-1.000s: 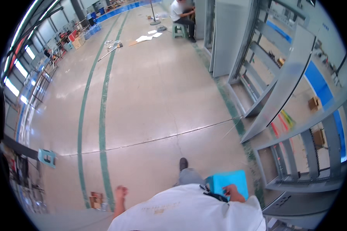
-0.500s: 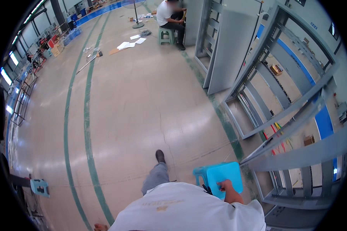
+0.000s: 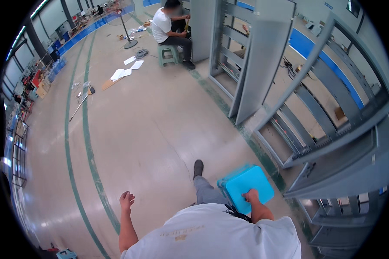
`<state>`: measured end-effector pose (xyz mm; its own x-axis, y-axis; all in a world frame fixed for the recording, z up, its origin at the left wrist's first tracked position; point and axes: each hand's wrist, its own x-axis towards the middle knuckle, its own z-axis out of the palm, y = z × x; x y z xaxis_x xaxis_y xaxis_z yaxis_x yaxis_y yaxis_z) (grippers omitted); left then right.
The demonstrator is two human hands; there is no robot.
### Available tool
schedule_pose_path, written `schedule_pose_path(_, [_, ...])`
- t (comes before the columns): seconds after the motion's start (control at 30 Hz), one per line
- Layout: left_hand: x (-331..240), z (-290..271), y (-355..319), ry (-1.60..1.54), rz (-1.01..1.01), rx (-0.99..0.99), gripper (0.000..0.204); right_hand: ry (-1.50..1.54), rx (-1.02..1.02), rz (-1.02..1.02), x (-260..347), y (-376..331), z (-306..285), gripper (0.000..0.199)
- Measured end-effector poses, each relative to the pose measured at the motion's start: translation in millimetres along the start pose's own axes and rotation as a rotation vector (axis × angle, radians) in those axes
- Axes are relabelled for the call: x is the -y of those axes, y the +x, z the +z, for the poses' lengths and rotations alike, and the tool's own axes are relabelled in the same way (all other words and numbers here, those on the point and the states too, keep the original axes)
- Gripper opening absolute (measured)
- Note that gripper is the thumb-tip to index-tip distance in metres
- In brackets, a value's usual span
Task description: The person walks to a server rack, picks up a bundle of yellow cables, and uses zip ties to secure them inside the rack. The person repeatedly gathers, aligns, and fastens the cables while another worker assists nearby.
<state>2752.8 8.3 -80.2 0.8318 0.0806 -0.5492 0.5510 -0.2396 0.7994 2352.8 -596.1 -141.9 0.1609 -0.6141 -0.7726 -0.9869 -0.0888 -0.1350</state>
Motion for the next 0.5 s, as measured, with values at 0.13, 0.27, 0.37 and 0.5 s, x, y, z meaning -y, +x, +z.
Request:
schedule_pose_path(0.13, [-5.2,38.3,52.9,0.005,-0.092,0.009,0.032,0.037,0.06,-0.004,110.4,67.3,-4.4,0.042])
schedule_pose_path(0.27, [21.2,54.0,49.4,0.221,-0.367,0.211,0.027,0.031,0.178,-0.008,214.4,148.8,-18.8,0.04])
schedule_pose_path(0.37, [-12.0,94.8,71.5,0.212,-0.472,0.179,0.027,0.02,0.16,-0.037,328.4,184.0,-75.6,0.041])
schedule_pose_path(0.5, [-71.5,124.9,147.8,0.178,-0.484,0.124,0.026,0.064,0.134,0.005,452.9,203.5,-125.4,0.045])
